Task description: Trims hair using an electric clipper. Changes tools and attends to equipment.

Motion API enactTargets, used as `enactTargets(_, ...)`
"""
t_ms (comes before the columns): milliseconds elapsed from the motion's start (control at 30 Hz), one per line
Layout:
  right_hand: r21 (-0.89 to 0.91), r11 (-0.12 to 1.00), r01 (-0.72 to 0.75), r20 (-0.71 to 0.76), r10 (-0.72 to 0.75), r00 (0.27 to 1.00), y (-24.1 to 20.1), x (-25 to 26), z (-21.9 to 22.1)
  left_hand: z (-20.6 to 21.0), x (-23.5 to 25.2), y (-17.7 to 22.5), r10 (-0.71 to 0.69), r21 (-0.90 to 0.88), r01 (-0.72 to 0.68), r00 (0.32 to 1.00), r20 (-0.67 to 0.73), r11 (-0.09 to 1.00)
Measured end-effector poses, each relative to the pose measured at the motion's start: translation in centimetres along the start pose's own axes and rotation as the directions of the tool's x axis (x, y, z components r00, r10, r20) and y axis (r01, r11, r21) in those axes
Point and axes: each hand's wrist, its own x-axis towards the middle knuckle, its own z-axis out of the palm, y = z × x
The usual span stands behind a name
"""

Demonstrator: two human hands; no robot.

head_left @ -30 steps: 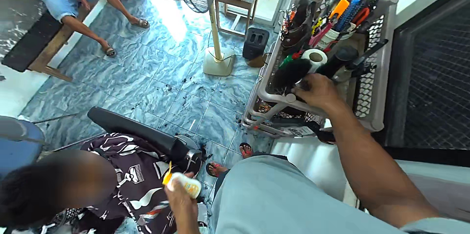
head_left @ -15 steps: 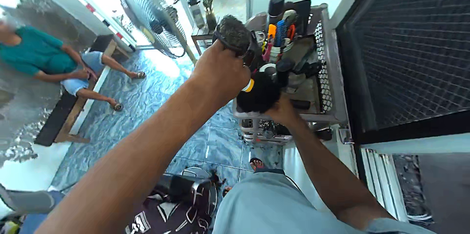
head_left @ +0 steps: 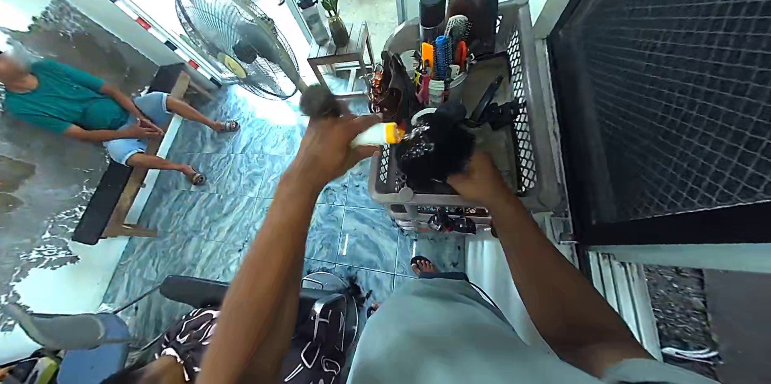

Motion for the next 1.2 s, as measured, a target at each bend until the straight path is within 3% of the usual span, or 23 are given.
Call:
enactTargets(33, 0.035, 0.999, -0.012, -0.013, 0.012, 1.000, 0.5, -0.5, -0.7, 3.0, -1.2, -0.1, -0.105, -0.211, 0.085, 0.991, -0.085, 0.974)
enactTargets(100, 0.127, 0.992, 0.020, -0.086, -0.009, 0.996, 1.6, -2.0, -2.1, 9.4, -2.7, 1.5, -0.332, -0.592, 0.185, 0.932, -0.149, 0.784)
enactTargets(167, 0.243, 0.970, 0.013, -0.159, 0.026, 0.987, 2.3, -3.3, -3.3, 14.4, -2.9, 3.4, -0.524, -0.759, 0.249, 0.840, -0.139, 0.601)
enactTargets(233, 0.358, 0.933, -0.026, -0.213, 0.108, 0.971, 3.3, -4.2, -4.1, 17.8, -2.2, 4.0, -0.598, -0.801, 0.292, 0.795, -0.101, 0.523)
enactTargets(300, 0.424, 0.905, -0.019, -0.208, 0.117, 0.971, 4.4, -4.8, -4.5, 19.1, -1.4, 3.9, -0.620, -0.770, 0.359, 0.782, -0.061, 0.528)
enactTargets(400, 0.542, 0.839, 0.048, -0.166, 0.052, 0.985, 4.8, -4.6, -4.0, 18.2, -0.6, 3.8, -0.644, -0.646, 0.512, 0.764, 0.041, 0.567)
enactTargets(500, 0.618, 0.777, 0.118, -0.082, -0.086, 0.993, 2.8, -3.6, -3.0, 16.8, -1.3, 3.7, -0.646, -0.638, 0.576, 0.747, 0.158, 0.511)
enactTargets(600, 0.651, 0.748, 0.132, 0.056, -0.220, 0.974, -1.5, -3.6, -1.3, 14.1, -5.5, 4.4, -0.704, -0.823, 0.459, 0.702, 0.105, 0.335)
enactTargets(633, 0.669, 0.732, 0.131, 0.100, -0.262, 0.960, -2.7, -3.8, 0.0, 13.2, -8.1, 4.7, -0.764, -0.888, 0.390, 0.641, 0.070, 0.245)
enactTargets(700, 0.718, 0.683, 0.132, 0.182, -0.368, 0.912, -3.9, -4.3, 4.1, 11.9, -13.4, 5.7, -0.881, -0.975, 0.216, 0.449, 0.151, -0.057)
enactTargets(733, 0.732, 0.665, 0.146, 0.205, -0.420, 0.884, -4.2, -4.9, 6.8, 12.0, -15.8, 5.9, -0.901, -0.973, 0.065, 0.367, 0.231, -0.223)
enactTargets(767, 0.714, 0.677, 0.178, 0.229, -0.466, 0.854, -5.0, -6.1, 9.9, 12.3, -18.1, 6.3, -0.893, -0.927, -0.104, 0.327, 0.309, -0.359)
enactTargets(833, 0.535, 0.803, 0.262, 0.347, -0.492, 0.799, -7.0, -10.1, 15.7, 13.3, -22.0, 7.7, -0.858, -0.796, -0.354, 0.354, 0.372, -0.491)
enactTargets(867, 0.286, 0.899, 0.331, 0.481, -0.433, 0.763, -7.3, -12.4, 17.7, 13.5, -23.7, 8.7, -0.856, -0.778, -0.372, 0.324, 0.402, -0.506)
enactTargets(900, 0.015, 0.918, 0.396, 0.634, -0.314, 0.706, -7.0, -14.1, 19.3, 13.6, -25.9, 9.7, -0.861, -0.786, -0.354, 0.256, 0.439, -0.507)
enactTargets(933, -0.189, 0.869, 0.457, 0.772, -0.156, 0.617, -7.1, -15.1, 20.8, 13.8, -28.7, 10.6, -0.874, -0.814, -0.316, 0.169, 0.456, -0.487)
enactTargets(967, -0.253, 0.811, 0.527, 0.822, -0.106, 0.559, -6.8, -15.5, 22.5, 13.7, -32.0, 11.2, -0.890, -0.852, -0.270, 0.053, 0.452, -0.449)
enactTargets(1000, -0.269, 0.777, 0.569, 0.848, -0.089, 0.522, -7.0, -15.7, 23.9, 13.2, -35.7, 11.9, -0.905, -0.893, -0.202, -0.060, 0.420, -0.401)
enactTargets(1067, -0.135, 0.855, 0.501, 0.839, -0.169, 0.516, -7.6, -16.3, 27.1, 10.3, -44.2, 13.0, -0.917, -0.959, -0.026, -0.287, 0.277, -0.282)
enactTargets(1133, 0.134, 0.915, 0.380, 0.815, -0.320, 0.484, -9.0, -17.1, 32.2, 6.1, -53.3, 12.9, -0.870, -0.971, 0.218, -0.493, -0.022, -0.099)
enactTargets(1167, 0.214, 0.913, 0.347, 0.827, -0.359, 0.433, -10.3, -18.1, 34.9, 3.9, -57.8, 11.8, -0.807, -0.937, 0.350, -0.558, -0.195, -0.016)
enactTargets(1200, 0.246, 0.906, 0.343, 0.856, -0.370, 0.362, -12.2, -19.3, 37.4, 1.9, -62.5, 10.4, -0.768, -0.870, 0.492, -0.557, -0.318, 0.004)
